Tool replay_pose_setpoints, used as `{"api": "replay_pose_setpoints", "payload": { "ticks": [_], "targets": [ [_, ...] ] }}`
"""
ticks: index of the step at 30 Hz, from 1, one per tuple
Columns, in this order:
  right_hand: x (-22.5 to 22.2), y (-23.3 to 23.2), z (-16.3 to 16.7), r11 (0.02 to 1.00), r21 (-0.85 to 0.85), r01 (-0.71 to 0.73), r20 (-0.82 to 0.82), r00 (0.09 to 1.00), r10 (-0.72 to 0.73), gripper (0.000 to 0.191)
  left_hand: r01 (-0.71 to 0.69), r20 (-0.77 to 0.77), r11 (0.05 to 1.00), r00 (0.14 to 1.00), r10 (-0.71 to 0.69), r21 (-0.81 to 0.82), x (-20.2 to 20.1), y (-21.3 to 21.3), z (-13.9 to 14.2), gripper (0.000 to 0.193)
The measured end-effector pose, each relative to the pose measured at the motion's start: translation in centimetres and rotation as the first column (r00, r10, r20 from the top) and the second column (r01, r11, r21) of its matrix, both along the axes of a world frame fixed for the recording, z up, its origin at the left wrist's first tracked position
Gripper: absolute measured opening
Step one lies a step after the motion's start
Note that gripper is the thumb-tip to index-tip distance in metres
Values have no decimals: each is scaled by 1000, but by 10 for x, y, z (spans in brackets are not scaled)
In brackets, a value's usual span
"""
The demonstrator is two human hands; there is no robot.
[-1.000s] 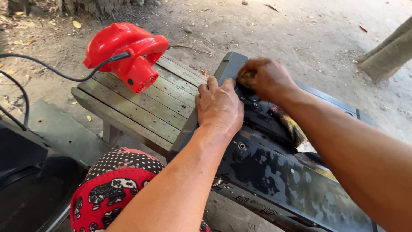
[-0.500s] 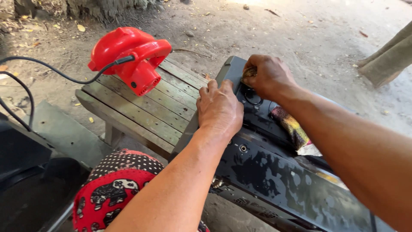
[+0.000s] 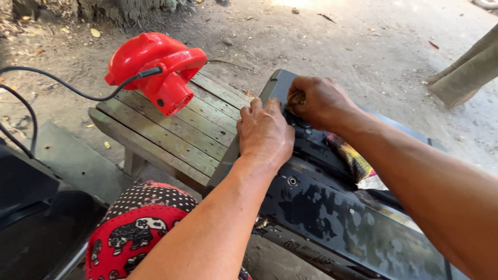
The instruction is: The person scrubs the surface of a stereo receiver with a sponge, then dips the sponge in a bucket of water and wrings it out, and scrubs the cabinets of speakers, wiping down each unit in turn.
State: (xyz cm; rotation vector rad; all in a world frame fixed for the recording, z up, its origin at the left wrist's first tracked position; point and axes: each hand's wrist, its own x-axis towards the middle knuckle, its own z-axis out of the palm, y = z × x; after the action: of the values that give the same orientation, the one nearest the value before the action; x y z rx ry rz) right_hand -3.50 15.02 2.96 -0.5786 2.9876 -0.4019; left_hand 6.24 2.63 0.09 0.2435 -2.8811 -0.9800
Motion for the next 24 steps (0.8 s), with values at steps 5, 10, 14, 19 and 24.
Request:
{"api": "replay_pose_setpoints", "payload": {
  "ticks": [5,10,14,19,24],
  "targets": [
    [-3,2,-2,1000,11,21,-29,999,-21,31,5,-21,1000,1000,-5,18,-1,-3,-1,56],
    [-2,3,-6,997,-25,77,10,997,-77,28,-13,-63,999,998,16,51,-14,-7,-14,43],
    [-1,4,-6,1000,-14,9,-20,1000,-9,26,-77,-112,989,989,92,127,-26,-12,-30,40],
    [-4,6,0,995,41,88,21,996,-89,32,-173,-104,960,974,199,218,-27,-13,-33,47],
    [-7,7,1,999,52,6,27,1000,-8,30,-126,186,974,978,91,187,-30,-18,-29,52]
  ]
}}
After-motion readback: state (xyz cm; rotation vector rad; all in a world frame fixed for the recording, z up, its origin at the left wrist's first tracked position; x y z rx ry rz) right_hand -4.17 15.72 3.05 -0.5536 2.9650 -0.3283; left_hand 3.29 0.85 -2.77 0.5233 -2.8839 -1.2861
